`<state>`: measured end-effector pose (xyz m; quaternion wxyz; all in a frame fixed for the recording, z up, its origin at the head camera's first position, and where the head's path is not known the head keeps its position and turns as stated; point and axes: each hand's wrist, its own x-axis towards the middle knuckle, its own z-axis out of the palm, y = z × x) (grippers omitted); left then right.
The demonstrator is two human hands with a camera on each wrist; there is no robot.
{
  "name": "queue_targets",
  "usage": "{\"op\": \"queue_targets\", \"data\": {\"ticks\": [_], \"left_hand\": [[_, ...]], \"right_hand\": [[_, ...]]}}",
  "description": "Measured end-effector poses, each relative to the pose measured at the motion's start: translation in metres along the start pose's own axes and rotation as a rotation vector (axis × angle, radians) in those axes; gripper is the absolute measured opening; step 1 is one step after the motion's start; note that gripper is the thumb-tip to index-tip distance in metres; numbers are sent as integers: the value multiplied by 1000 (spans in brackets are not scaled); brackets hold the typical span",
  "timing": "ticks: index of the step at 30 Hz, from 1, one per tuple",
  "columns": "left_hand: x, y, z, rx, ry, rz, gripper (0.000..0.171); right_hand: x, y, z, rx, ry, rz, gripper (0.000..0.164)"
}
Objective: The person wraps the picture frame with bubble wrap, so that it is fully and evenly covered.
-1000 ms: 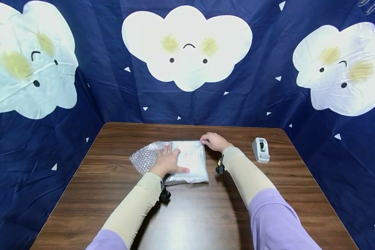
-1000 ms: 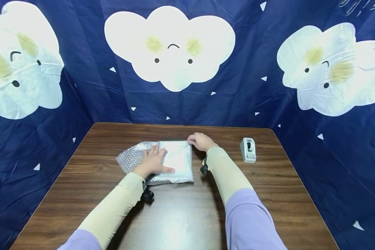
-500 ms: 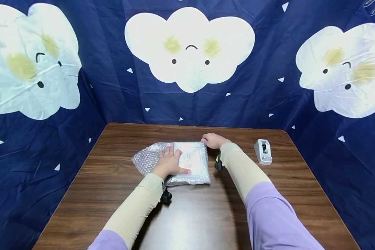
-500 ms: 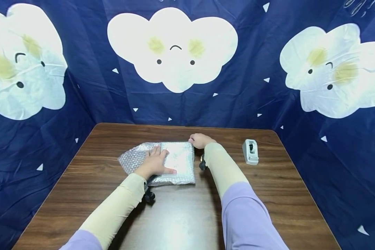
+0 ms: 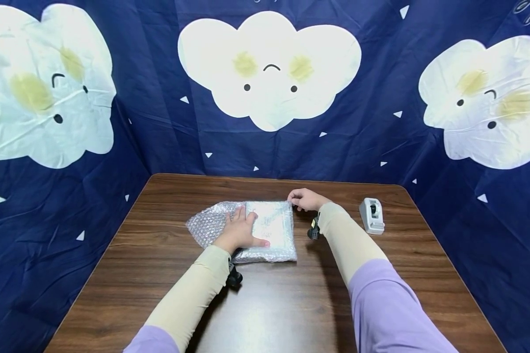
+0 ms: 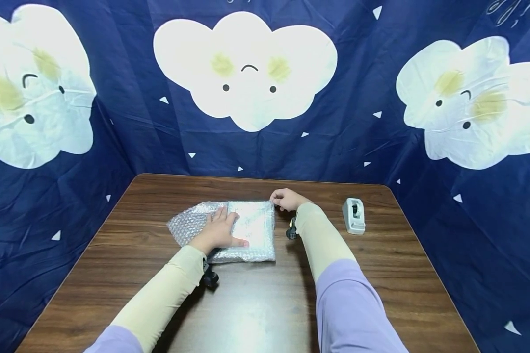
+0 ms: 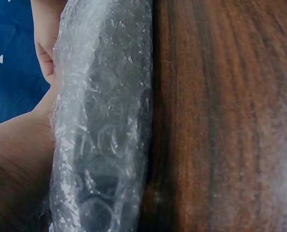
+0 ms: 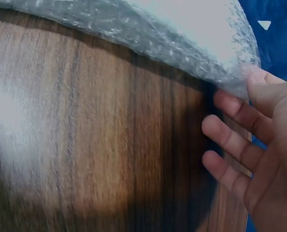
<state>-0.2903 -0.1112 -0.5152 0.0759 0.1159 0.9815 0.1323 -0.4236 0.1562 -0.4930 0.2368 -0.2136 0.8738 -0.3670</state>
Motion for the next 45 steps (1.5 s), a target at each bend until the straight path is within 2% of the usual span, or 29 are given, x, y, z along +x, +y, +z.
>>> {"op": "queue_targets", "data": {"ticks": [4,7,12,21,24,30,34,37,39,42,45], "left_hand": [[0,0,2,-13,9,11,109],[1,0,3,-14,6,12,110],[1,0,3,-29,6,14,109],[-1,0,1,-25,8,11,108],[-2,1,0,-20,11,12,108],[0,1,1,-22,17,26,108],[1,-1,3,-34,10,19,110],[2,-4,5,-45,11,20,111],[2,-5,6,-44,10,21,111],[3,-5,6,-45,10,24,111],[3,-6,6,-40,6,23,112]], "right_hand": [[3,1,4,-54,21,15,19],[4,-2,8,-81,32,78,22],[9,-6,15,-31,87,200,23],[15,-3,34,88,309,277,14],[13,-4,42,96,394,296,18],[11,-4,53,40,563,318,30],[8,-3,58,51,667,266,34],[2,-4,61,72,726,158,34],[-5,-6,63,48,732,78,32],[-18,-10,69,-31,682,-33,25],[-31,-12,76,-178,549,-127,29]]}}
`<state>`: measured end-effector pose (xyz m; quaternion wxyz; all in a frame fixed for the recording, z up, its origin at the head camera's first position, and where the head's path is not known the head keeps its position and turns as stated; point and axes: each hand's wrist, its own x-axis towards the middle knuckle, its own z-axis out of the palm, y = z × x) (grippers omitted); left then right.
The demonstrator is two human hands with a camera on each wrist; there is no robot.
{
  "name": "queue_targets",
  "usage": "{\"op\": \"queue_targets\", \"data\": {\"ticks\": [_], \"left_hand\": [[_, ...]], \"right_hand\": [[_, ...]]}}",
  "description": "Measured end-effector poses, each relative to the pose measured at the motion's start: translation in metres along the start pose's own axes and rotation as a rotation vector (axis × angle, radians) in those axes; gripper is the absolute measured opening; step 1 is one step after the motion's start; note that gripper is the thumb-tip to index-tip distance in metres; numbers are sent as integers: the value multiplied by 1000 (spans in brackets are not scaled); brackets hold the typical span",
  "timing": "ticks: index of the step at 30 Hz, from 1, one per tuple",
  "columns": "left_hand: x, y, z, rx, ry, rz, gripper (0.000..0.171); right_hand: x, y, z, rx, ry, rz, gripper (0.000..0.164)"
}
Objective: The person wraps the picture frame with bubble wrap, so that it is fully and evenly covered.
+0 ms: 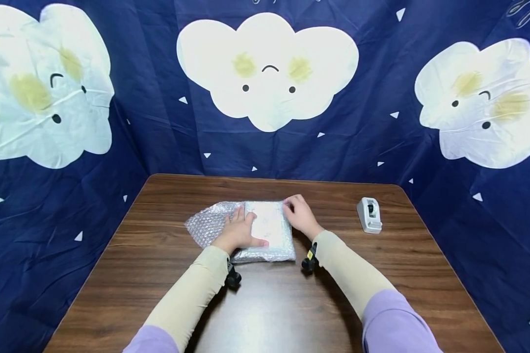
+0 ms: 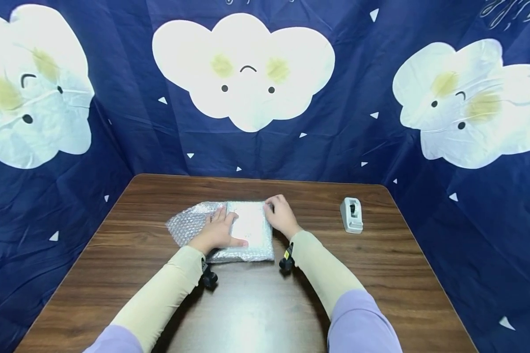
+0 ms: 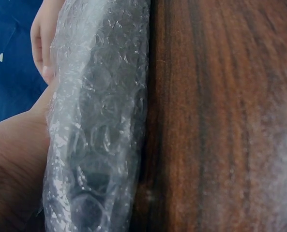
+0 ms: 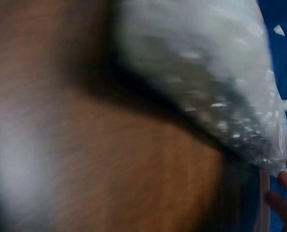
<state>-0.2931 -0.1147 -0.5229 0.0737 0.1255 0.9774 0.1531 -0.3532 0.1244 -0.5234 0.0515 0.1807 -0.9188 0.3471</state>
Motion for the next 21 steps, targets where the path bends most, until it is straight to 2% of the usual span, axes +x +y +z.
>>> {"op": "queue_targets", "data": {"ticks": [4,7,9,12,15,21], "left_hand": [[-1,1,0,12,3,3,111],[-1,1,0,15,8,6,108],[-2,1,-1,8,8,8,106],[-4,0,-3,-18,14,32,101],[-5,-5,-3,-46,17,66,95],[-13,-26,-13,-56,53,105,84]], "right_hand": [[-15,-4,-2,-205,-234,-167,61],[-23,-8,-3,-313,-370,-234,86],[-27,-9,-2,-367,-422,-255,97],[-30,-11,-2,-414,-446,-244,106],[-31,-12,-2,-450,-446,-222,107],[-30,-14,-3,-485,-454,-215,105]]}}
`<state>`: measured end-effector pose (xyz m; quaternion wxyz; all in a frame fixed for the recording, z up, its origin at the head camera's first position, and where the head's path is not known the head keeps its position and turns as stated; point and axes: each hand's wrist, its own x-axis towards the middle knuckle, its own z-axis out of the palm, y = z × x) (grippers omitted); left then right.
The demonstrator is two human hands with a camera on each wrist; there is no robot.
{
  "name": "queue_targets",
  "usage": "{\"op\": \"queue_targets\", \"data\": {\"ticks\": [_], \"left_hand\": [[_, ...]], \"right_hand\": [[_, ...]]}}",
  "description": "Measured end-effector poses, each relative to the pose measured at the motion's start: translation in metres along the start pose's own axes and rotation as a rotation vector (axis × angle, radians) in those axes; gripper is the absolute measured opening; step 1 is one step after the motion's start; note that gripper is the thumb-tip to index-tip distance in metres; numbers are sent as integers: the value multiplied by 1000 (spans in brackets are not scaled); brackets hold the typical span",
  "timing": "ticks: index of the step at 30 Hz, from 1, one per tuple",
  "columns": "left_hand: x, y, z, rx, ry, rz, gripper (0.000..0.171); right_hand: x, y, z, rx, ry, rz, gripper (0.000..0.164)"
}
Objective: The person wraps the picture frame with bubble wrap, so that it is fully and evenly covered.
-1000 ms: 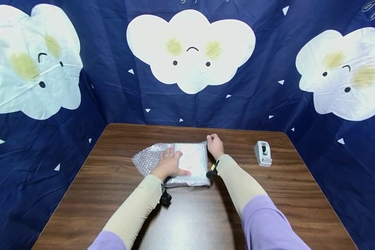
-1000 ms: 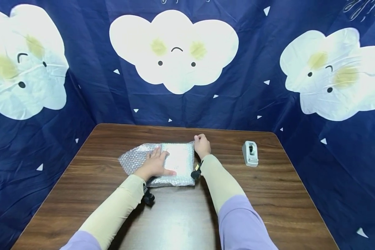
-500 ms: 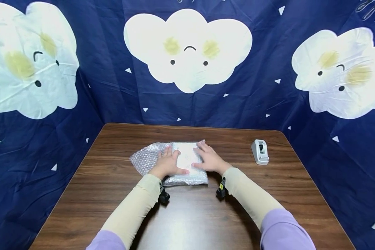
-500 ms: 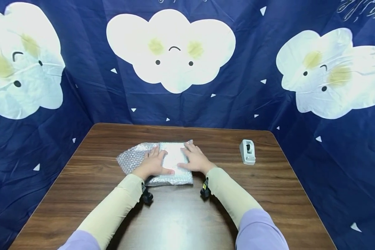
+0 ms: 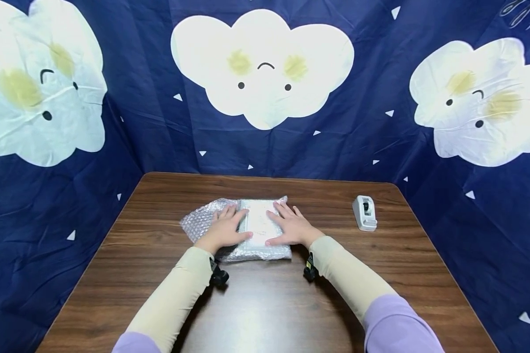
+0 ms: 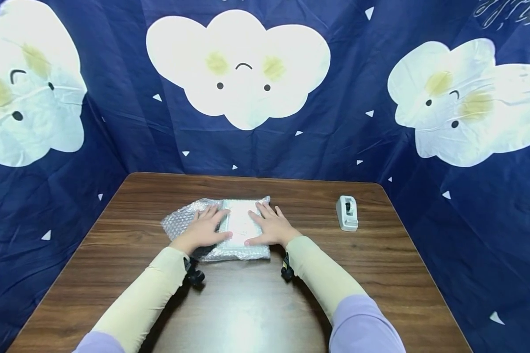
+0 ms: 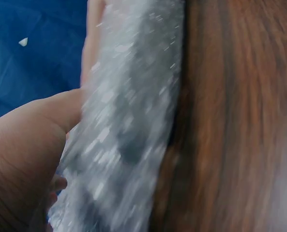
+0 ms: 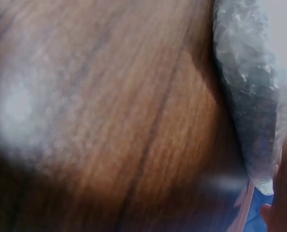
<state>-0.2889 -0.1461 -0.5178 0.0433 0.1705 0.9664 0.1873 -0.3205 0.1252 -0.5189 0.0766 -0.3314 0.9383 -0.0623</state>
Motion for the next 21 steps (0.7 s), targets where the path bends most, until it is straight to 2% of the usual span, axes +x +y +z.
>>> {"op": "queue_targets", "data": {"ticks": [5,9,13,17,21], "left_hand": [[-19,-29,-16,-18,97,-37,81],[-38,-56,-25,-3,205,-103,79],[-58,-77,-30,-60,296,-252,80],[-73,-89,-29,-124,332,-407,90],[-77,-94,-21,-155,326,-469,89]], "right_hand": [[1,0,0,-14,-18,1,100],[1,0,0,-6,-18,1,96],[1,0,-1,14,-18,-2,96],[0,-1,-1,28,-22,-6,96],[0,0,1,37,-22,-5,96]]}}
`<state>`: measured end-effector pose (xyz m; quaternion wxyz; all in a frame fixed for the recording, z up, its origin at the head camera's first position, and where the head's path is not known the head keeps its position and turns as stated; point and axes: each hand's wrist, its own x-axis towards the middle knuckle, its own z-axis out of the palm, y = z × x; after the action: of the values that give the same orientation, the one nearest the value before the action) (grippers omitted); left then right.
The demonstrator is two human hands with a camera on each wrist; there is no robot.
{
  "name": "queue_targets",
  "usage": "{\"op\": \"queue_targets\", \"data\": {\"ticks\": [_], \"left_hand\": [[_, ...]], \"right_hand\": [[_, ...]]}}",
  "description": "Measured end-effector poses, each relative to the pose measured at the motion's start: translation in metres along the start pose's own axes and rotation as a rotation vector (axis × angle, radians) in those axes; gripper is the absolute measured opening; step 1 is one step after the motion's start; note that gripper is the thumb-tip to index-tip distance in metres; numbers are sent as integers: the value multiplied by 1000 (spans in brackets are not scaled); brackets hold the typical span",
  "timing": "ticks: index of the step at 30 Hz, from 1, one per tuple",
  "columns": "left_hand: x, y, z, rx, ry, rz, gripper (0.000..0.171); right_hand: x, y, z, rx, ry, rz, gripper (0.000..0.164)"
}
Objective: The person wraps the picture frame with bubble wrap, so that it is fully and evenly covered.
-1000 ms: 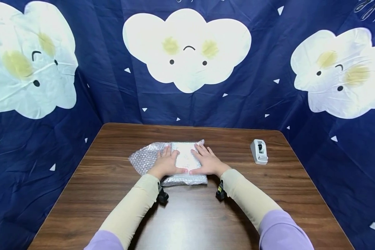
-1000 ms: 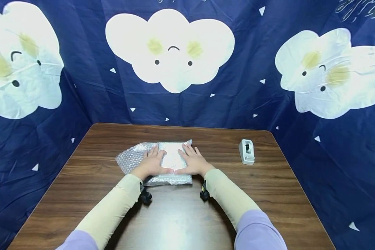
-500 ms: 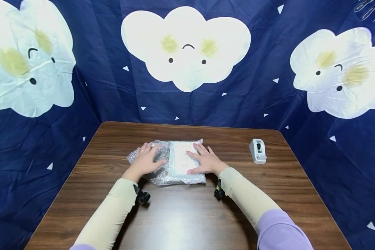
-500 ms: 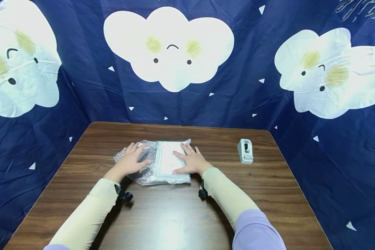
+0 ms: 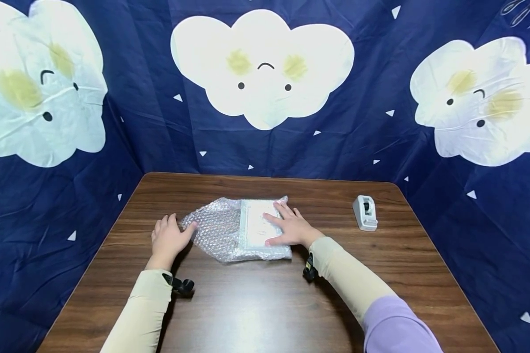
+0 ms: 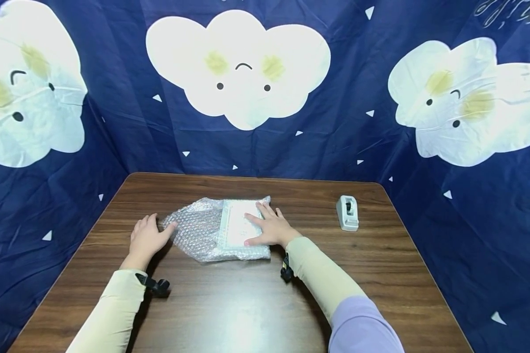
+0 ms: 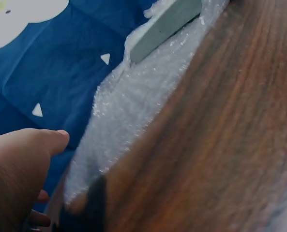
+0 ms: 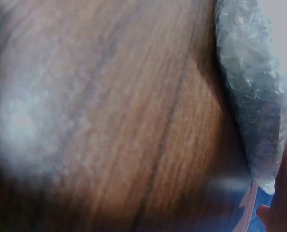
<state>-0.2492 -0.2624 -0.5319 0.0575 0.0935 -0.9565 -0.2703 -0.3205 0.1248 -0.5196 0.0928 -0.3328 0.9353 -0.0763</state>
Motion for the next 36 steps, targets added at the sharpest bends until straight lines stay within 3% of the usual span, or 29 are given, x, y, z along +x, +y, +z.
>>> {"op": "queue_targets", "data": {"ticks": [7,11,15,21,30,36], "left_hand": [[-1,-1,21,-62,113,6,63],[0,1,28,-228,182,31,50],[0,6,32,-399,179,70,43],[-2,13,38,-524,190,77,33],[1,23,38,-532,284,100,29],[3,35,29,-456,299,203,30]], "right_hand": [[1,2,5,9,12,5,97],[2,2,7,20,11,5,97],[2,2,8,28,25,3,97],[2,2,6,16,22,6,96],[3,3,7,12,9,16,95],[3,3,7,-4,4,24,96]]}}
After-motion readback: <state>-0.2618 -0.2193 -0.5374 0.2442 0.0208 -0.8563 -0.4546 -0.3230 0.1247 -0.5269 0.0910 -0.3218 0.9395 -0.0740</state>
